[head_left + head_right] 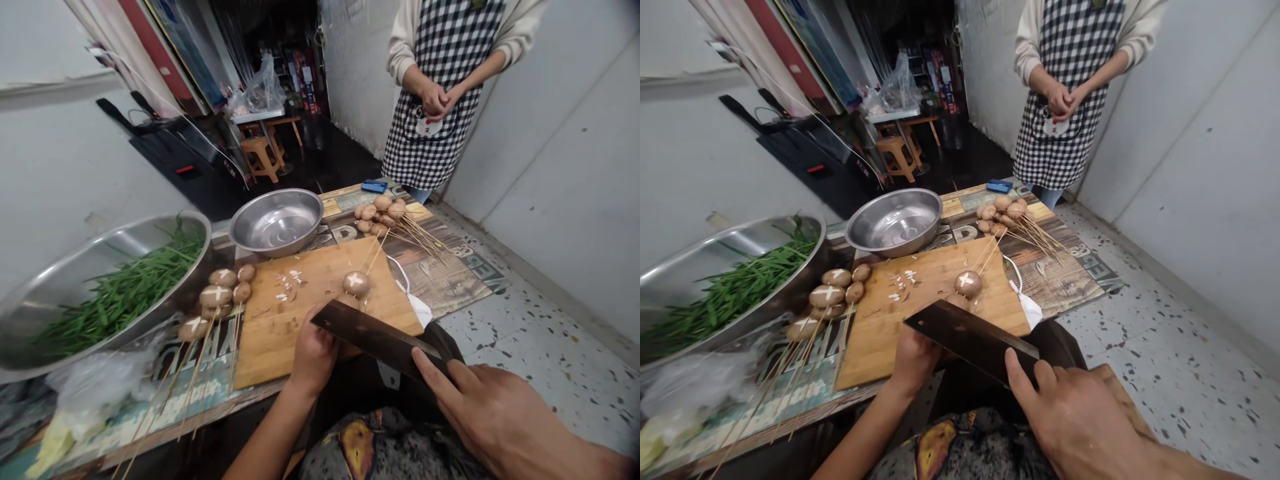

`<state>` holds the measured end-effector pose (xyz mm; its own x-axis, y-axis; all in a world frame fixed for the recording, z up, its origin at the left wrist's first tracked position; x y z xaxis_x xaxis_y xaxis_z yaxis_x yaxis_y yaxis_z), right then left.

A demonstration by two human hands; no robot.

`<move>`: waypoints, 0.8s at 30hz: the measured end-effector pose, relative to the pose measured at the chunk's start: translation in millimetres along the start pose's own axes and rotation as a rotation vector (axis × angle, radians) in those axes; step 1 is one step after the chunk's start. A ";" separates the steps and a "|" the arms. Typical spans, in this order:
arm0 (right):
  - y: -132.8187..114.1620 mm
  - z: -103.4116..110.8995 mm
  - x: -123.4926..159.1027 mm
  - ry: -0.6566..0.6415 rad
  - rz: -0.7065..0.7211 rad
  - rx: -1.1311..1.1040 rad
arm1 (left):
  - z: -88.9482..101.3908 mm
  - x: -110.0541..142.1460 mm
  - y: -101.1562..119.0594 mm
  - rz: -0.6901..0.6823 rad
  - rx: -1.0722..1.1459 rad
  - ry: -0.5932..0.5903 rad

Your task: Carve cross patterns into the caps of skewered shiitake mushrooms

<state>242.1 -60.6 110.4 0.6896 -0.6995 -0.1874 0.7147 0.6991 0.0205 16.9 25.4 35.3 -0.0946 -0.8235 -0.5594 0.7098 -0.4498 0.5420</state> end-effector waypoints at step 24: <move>-15.4 -5.6 -19.7 0.055 -0.083 0.098 | 0.2 6.2 0.8 -0.129 -0.183 0.034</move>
<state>216.8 -56.7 108.3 0.6219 -0.7435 -0.2457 0.7790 0.6193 0.0977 16.7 19.9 32.4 -0.1711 -0.7496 -0.6394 0.8084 -0.4779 0.3438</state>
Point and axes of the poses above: each hand's wrist, its own x-axis away from the middle knuckle, its own z-axis out of the back of the hand, y = z × x, the point moved 5 cm from there along -x, towards the middle knuckle, and after that the axes turned 10 degrees about -x, right-handed, at the moved point
